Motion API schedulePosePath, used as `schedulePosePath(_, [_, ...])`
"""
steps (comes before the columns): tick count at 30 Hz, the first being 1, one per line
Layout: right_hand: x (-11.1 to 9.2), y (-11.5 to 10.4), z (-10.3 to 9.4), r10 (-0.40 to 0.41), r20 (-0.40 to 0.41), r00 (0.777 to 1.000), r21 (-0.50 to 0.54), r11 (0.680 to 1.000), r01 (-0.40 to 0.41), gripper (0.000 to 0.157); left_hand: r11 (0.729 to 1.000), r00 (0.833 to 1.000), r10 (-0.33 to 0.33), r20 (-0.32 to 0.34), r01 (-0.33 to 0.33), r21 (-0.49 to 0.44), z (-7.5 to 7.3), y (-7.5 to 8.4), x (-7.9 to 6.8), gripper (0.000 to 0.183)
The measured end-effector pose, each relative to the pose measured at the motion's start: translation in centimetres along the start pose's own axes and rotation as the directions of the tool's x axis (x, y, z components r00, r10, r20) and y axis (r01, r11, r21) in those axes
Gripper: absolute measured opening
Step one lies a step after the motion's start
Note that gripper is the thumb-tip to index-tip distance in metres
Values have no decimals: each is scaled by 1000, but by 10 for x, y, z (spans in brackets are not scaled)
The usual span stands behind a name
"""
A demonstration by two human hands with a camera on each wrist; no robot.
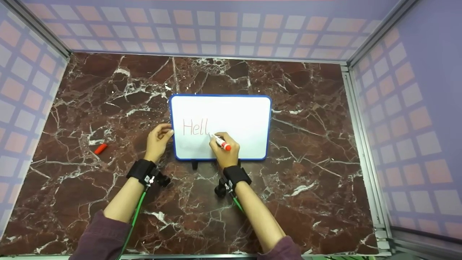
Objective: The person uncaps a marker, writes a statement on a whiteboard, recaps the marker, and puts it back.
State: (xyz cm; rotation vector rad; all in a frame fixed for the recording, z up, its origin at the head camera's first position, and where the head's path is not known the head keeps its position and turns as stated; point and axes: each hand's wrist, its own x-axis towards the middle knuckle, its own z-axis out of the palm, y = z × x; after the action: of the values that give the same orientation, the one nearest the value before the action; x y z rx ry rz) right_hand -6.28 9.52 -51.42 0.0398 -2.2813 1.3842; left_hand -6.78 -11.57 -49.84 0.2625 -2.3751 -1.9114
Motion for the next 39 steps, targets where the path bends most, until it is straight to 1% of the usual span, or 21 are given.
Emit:
schedulePosePath(5, [5,-22,-4,44,4,999,16,999,-45,8,1000,1000,-6,-8,6,23,1,2,0,25])
schedulePosePath(10, [9,-26,-6,63,-3,998,17,998,-63,9,1000,1000,-14,-15,15,27,2,-2,1,25])
schedulePosePath(14, [11,-25,-7,53,-23,998,20,998,-52,9,1000,1000,-22,-13,22,-2,4,-19,7,26])
schedulePosePath(17, [13,-25,-9,60,-31,998,24,998,-59,9,1000,1000,-24,-14,24,-14,6,-32,12,27])
schedulePosePath(18, [13,-25,-10,63,-34,997,24,998,-62,9,1000,1000,-25,-15,25,-15,6,-33,13,28])
schedulePosePath(24, [13,-24,-12,68,-40,997,10,998,-68,9,999,999,-33,-19,33,7,6,-34,14,26])
schedulePosePath(31, [10,-23,-14,80,-38,996,17,997,-79,9,999,1000,-20,-11,21,43,4,-34,13,25])
schedulePosePath(39, [6,-22,-16,87,-32,996,14,996,-86,8,1000,1000,-20,-18,21,23,6,-33,13,25])
